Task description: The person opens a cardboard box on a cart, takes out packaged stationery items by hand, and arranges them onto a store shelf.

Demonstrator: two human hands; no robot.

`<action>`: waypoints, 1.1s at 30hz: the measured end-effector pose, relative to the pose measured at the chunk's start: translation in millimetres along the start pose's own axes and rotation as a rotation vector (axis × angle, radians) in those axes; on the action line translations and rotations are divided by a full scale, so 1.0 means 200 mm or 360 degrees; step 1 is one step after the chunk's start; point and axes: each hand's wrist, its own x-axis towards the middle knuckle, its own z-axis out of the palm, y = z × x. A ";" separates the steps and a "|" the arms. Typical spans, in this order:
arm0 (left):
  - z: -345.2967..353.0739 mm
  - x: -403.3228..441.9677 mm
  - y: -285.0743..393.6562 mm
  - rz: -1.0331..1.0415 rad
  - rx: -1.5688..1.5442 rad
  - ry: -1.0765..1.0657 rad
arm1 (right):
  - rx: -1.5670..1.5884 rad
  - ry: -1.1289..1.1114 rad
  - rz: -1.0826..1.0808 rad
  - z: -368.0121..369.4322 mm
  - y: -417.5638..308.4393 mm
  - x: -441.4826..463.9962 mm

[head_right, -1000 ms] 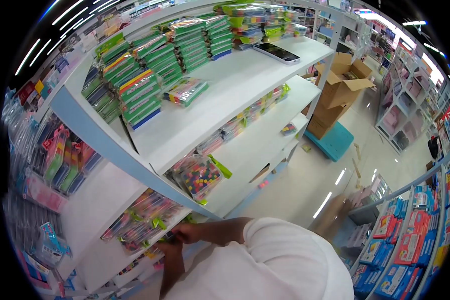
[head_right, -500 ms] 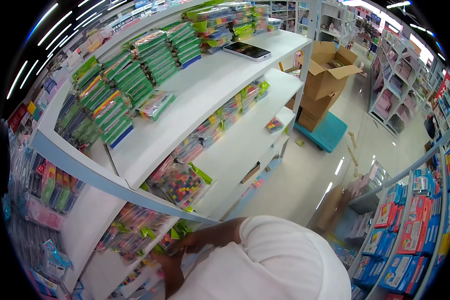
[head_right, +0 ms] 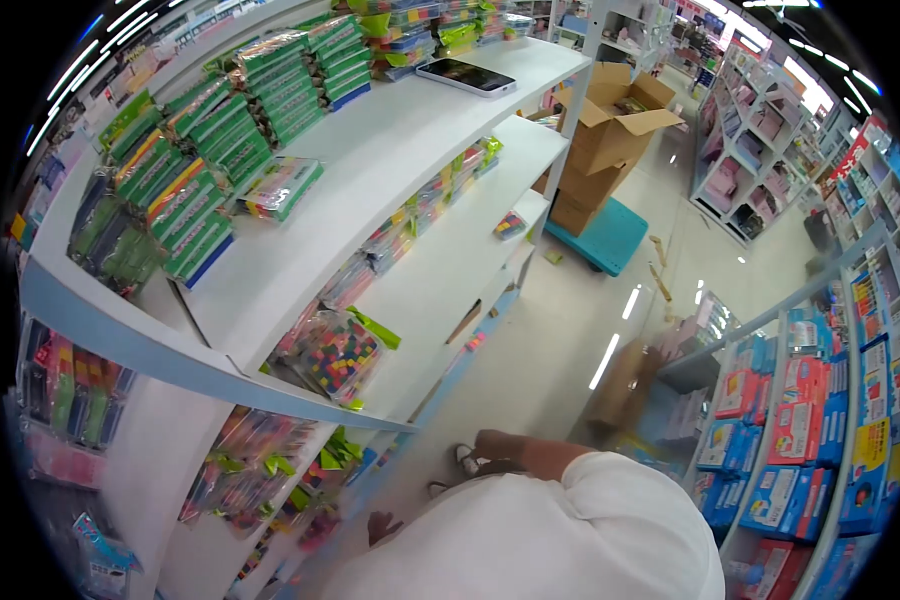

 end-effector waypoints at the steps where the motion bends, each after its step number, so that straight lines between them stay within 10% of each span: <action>1: 0.03 0.05 -0.02 -0.0008 0.0313 -0.0115 | 0.0306 0.0153 0.0331 -0.06 0.04 -0.16; 4: 0.16 0.21 -0.01 0.0087 0.1132 -0.0442 | 0.0428 0.0308 0.0878 -0.09 0.37 -0.38; 12: 0.65 0.50 0.26 0.0294 0.1928 -0.0652 | -0.0523 -0.0270 0.0608 0.26 1.40 -0.71; 14: 0.81 0.55 0.33 0.0356 0.1941 -0.0569 | 0.0466 -0.0052 0.1053 0.32 1.67 -0.74; 21: 1.74 0.39 0.66 0.0751 0.1565 -0.0394 | 0.0777 0.0484 0.0835 -0.62 1.93 -1.17; 26: 2.20 0.59 0.75 0.1023 0.1783 -0.0325 | 0.2380 0.0932 0.0877 -0.96 2.46 -1.24; 30: 2.53 0.72 0.96 0.0925 0.1810 -0.0538 | 0.1995 0.1129 0.0920 -1.02 2.62 -1.23; 32: 2.74 0.78 1.10 0.0807 0.1885 -0.0682 | -0.0283 0.0863 0.0548 -0.89 2.86 -1.20; 33: 2.84 0.87 1.13 0.0806 0.1859 -0.0682 | -0.0243 0.0850 0.0613 -0.83 2.89 -1.29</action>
